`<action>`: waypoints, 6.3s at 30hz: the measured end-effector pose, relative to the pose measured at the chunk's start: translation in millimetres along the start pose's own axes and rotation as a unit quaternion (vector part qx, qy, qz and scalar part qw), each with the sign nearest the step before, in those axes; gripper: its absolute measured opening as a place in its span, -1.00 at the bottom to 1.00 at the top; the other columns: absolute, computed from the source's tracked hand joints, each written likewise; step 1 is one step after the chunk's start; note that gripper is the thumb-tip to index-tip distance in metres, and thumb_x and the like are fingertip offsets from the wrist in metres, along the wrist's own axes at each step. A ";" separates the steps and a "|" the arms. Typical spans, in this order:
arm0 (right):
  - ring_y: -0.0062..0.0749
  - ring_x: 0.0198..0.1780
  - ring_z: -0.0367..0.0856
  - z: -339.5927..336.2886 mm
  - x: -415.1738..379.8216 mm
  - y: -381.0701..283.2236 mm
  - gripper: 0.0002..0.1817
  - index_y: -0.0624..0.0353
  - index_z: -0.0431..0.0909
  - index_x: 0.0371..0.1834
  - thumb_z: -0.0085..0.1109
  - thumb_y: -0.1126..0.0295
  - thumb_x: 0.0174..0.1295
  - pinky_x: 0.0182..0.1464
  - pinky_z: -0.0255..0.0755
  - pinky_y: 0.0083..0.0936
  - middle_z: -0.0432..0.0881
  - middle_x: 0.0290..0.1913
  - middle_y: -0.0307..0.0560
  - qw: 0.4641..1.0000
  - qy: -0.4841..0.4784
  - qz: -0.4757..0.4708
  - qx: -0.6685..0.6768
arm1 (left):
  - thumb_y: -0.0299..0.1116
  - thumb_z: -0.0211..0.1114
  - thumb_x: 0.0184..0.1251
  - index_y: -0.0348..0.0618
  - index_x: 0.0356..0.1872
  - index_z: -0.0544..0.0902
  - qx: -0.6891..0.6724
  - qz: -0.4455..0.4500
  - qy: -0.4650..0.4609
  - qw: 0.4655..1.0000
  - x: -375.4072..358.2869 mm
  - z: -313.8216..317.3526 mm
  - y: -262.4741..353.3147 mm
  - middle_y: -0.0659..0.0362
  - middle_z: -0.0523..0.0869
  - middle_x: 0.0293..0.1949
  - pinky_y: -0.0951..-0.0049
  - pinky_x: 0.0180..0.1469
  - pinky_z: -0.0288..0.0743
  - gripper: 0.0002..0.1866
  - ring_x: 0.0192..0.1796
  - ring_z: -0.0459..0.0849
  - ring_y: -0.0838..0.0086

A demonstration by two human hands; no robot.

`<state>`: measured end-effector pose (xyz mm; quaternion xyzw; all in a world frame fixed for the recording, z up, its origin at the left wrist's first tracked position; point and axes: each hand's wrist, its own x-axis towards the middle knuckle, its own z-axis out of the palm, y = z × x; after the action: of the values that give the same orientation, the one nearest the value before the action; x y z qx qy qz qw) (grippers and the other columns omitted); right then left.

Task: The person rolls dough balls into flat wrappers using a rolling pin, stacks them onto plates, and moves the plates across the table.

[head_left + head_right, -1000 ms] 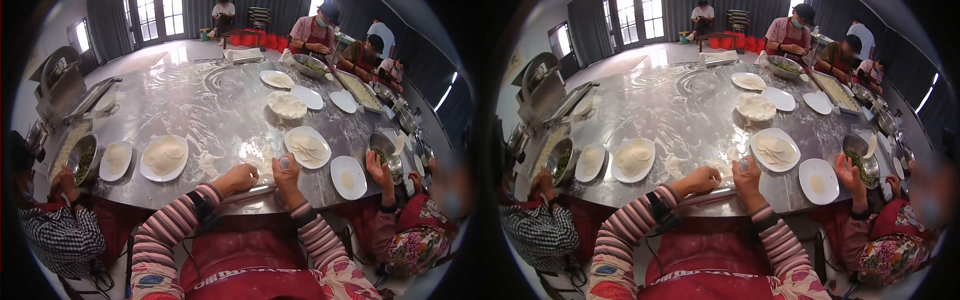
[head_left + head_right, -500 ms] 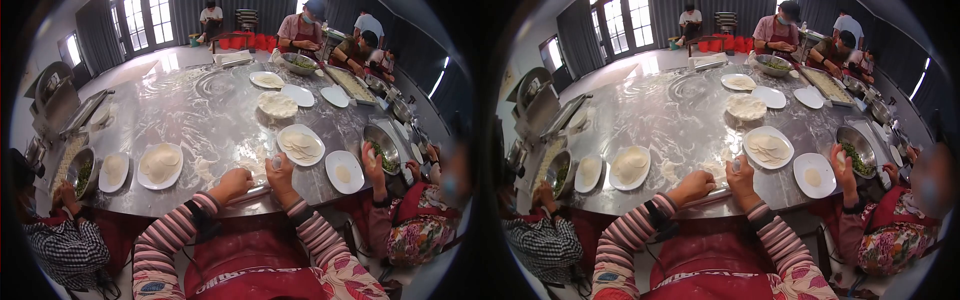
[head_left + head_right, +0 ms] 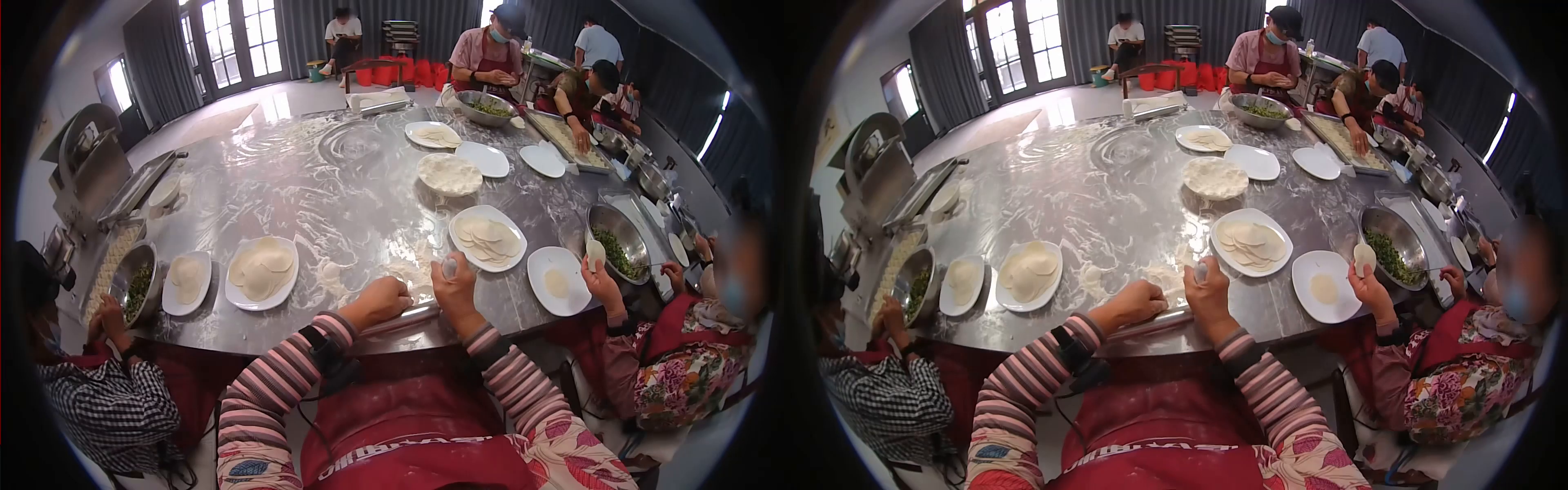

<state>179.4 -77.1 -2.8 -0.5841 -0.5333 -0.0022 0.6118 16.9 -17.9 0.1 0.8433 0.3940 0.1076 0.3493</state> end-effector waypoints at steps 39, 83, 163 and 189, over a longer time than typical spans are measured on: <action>0.16 -0.48 0.57 10.1 7.5 8.0 -0.78 0.21 0.38 -0.30 0.25 0.47 0.07 -0.50 0.39 -0.18 0.51 -0.56 0.24 1.000 -0.025 0.010 0.001 | -0.32 0.18 0.09 -0.27 -0.35 0.64 0.008 0.020 -0.056 0.998 -1.6 -12.3 -2.8 -0.15 0.67 -0.34 0.19 -0.17 0.48 -0.78 -0.21 0.65 0.02; 0.05 -0.55 0.55 12.3 10.5 7.4 -0.77 0.24 0.39 -0.33 0.27 0.50 0.05 -0.52 0.37 -0.24 0.49 -0.60 0.12 0.999 -0.016 -0.024 -0.014 | -0.35 0.17 0.15 -0.32 -0.30 0.62 -0.012 0.044 -0.040 0.998 6.4 -1.5 -5.2 -0.12 0.67 -0.37 0.24 -0.18 0.46 -0.78 -0.28 0.64 0.14; -0.48 -0.67 0.45 -55.2 -63.3 -14.1 -0.77 0.16 0.37 -0.43 0.29 0.57 0.02 -0.60 0.28 -0.52 0.43 -0.67 -0.14 0.991 -0.058 0.097 0.073 | -0.45 0.37 0.00 -0.29 -0.37 0.57 -0.139 -0.007 0.034 0.990 5.8 -35.5 -17.1 0.10 0.65 -0.44 0.43 -0.29 0.49 -0.81 -0.38 0.61 0.40; -0.07 -0.59 0.55 11.1 9.8 11.3 -0.76 0.19 0.39 -0.35 0.30 0.52 0.01 -0.52 0.38 -0.31 0.47 -0.63 0.05 0.999 -0.038 -0.003 -0.015 | -0.39 0.26 0.03 -0.23 -0.35 0.61 0.013 0.057 -0.010 0.998 15.3 0.6 -7.0 -0.02 0.68 -0.38 0.27 -0.20 0.48 -0.83 -0.25 0.65 0.17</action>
<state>183.5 -59.4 -7.2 -0.5917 -0.5575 0.0100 0.5823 23.2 -3.8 -6.5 0.8698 0.3436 0.1136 0.3354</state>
